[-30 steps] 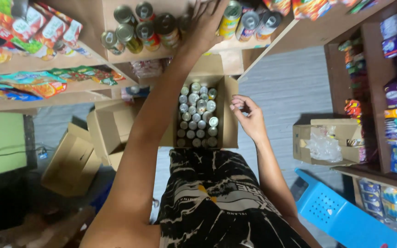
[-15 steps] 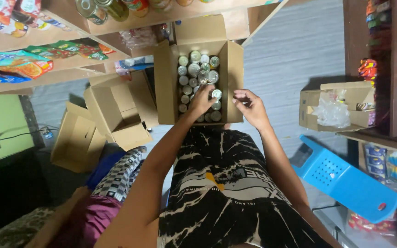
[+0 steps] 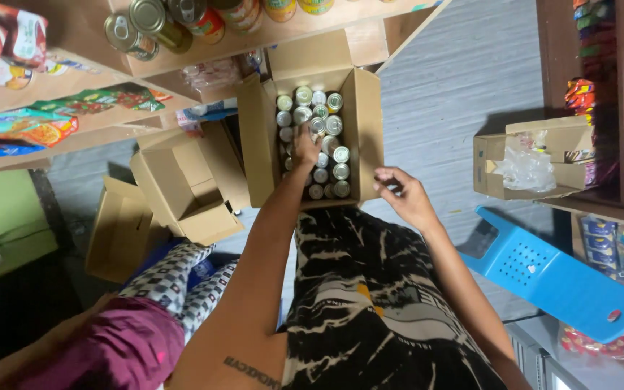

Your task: Stocking grocery store shelves with various canned food products from a cardboard box.

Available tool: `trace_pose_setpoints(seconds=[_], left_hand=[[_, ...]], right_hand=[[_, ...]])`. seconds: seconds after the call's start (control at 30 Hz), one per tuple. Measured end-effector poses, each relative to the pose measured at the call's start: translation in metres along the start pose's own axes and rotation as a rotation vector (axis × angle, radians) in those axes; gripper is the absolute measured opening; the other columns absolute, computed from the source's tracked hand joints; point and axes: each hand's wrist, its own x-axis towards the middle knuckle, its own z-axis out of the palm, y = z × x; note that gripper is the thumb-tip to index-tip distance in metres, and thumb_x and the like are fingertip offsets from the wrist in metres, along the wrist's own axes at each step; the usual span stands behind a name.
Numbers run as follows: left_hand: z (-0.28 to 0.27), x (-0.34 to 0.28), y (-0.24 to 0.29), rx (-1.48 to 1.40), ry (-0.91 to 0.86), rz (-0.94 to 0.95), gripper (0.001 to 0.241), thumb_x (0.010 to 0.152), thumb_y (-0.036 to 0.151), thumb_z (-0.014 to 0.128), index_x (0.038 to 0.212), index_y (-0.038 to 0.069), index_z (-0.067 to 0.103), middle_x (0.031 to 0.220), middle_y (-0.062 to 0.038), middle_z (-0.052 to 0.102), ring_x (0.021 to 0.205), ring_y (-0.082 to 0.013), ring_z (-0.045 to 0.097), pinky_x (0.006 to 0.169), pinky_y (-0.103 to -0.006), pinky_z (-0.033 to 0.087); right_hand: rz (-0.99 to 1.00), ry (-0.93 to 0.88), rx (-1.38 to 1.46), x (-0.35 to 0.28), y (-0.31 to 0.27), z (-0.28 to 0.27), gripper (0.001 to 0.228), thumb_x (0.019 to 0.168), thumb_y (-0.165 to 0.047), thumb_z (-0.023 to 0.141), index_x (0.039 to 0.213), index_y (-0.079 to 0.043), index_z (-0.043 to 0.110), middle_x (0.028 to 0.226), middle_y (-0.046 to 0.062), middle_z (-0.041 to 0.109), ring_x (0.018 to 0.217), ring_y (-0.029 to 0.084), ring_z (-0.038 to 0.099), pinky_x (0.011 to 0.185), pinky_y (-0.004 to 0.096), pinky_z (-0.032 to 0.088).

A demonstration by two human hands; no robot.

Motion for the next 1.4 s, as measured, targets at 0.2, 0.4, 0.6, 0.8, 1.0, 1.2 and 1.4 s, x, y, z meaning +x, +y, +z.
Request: trace_pose_setpoints(seconds=[0.2,0.4,0.6,0.8,1.0,1.2,1.4], left_hand=[[0.009,0.061,-0.005,-0.013,0.113,-0.118,0.073,0.076,0.025,0.087,0.137,0.009,0.05,0.138,-0.021,0.057,0.122,-0.0428,0.057,0.098,-0.0486,0.05],[0.0,0.093,0.021,-0.064,0.214,-0.142,0.082,0.069,0.022,0.09,0.138,0.006,0.047,0.136,-0.021,0.058,0.121,-0.0411,0.058,0.097,-0.0477,0.051],[0.021,0.116,0.001,0.032,0.153,-0.229,0.059,0.077,0.021,0.087,0.125,0.009,0.054,0.117,-0.02,0.071,0.106,-0.0421,0.069,0.087,-0.0498,0.056],[-0.018,0.099,0.011,0.088,0.155,-0.157,0.062,0.078,0.035,0.087,0.125,0.011,0.053,0.103,-0.021,0.072,0.095,-0.0435,0.07,0.08,-0.0536,0.056],[-0.072,0.06,0.044,-0.149,0.31,-0.122,0.063,0.077,0.037,0.09,0.129,0.013,0.063,0.101,-0.022,0.074,0.094,-0.0415,0.071,0.079,-0.0507,0.057],[-0.127,-0.008,0.07,-0.774,0.143,0.045,0.035,0.091,0.013,0.081,0.122,0.0,0.071,0.104,-0.011,0.075,0.09,-0.0156,0.067,0.078,-0.0327,0.054],[-0.207,-0.08,0.148,-1.135,-0.196,0.0,0.038,0.095,0.008,0.074,0.129,-0.004,0.064,0.111,-0.011,0.071,0.098,-0.016,0.069,0.085,-0.0318,0.062]], right_hand=[[0.055,-0.013,-0.014,-0.004,0.008,-0.002,0.032,0.094,-0.016,0.074,0.125,-0.006,0.068,0.105,0.004,0.074,0.091,0.009,0.067,0.074,0.026,0.056],[0.181,-0.033,-0.099,0.0,-0.023,0.001,0.034,0.092,-0.022,0.073,0.124,-0.01,0.069,0.109,-0.001,0.076,0.088,0.008,0.066,0.059,0.025,0.046],[0.144,-0.033,-0.09,-0.003,-0.005,0.006,0.033,0.093,-0.022,0.074,0.124,-0.009,0.07,0.112,0.0,0.076,0.096,0.008,0.069,0.065,0.024,0.052],[0.226,-0.058,-0.021,0.001,-0.016,0.008,0.034,0.092,-0.018,0.072,0.124,-0.009,0.068,0.116,0.0,0.075,0.102,0.008,0.069,0.066,0.026,0.055],[0.168,-0.042,-0.027,0.008,-0.016,0.015,0.033,0.093,-0.015,0.073,0.125,-0.006,0.07,0.113,0.003,0.077,0.095,0.01,0.067,0.073,0.026,0.054],[0.044,0.017,0.183,0.027,0.001,0.026,0.043,0.095,-0.012,0.074,0.136,-0.005,0.063,0.12,0.007,0.071,0.1,0.012,0.067,0.087,0.028,0.057],[-0.078,0.049,0.406,0.039,-0.085,0.031,0.072,0.083,-0.004,0.079,0.146,-0.007,0.045,0.141,0.002,0.056,0.111,0.01,0.062,0.093,0.028,0.054]])
